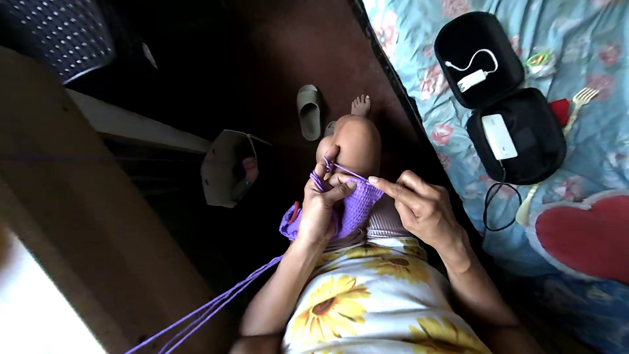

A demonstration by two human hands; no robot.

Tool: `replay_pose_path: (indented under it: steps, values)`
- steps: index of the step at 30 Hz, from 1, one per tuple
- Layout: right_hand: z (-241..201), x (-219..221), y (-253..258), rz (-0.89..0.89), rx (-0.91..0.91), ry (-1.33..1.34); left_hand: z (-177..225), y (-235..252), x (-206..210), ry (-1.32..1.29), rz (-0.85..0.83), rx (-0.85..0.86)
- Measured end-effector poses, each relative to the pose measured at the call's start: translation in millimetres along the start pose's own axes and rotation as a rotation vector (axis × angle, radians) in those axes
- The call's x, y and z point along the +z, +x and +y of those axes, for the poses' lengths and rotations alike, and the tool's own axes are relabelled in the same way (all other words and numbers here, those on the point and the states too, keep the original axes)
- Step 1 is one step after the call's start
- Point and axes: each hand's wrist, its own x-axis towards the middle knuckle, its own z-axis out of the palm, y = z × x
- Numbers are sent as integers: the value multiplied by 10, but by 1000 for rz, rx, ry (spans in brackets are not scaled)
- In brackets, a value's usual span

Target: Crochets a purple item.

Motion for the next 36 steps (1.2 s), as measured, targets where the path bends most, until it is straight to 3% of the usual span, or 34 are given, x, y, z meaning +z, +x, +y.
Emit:
replay_pose_path:
  steps: [5, 18, 30, 36]
  values:
    - [-73, -19, -13, 33, -49, -121, -21, -32, 29, 56, -10, 115]
    - [-130, 15, -37, 92, -92, -188, -76, -73, 60, 130, 8, 216]
    - [-182, -9, -75, 77, -68, -249, -93, -74, 49, 133, -8, 245]
    - [-158, -2, -53, 94, -82, -177, -74, -74, 59, 86, -11, 166]
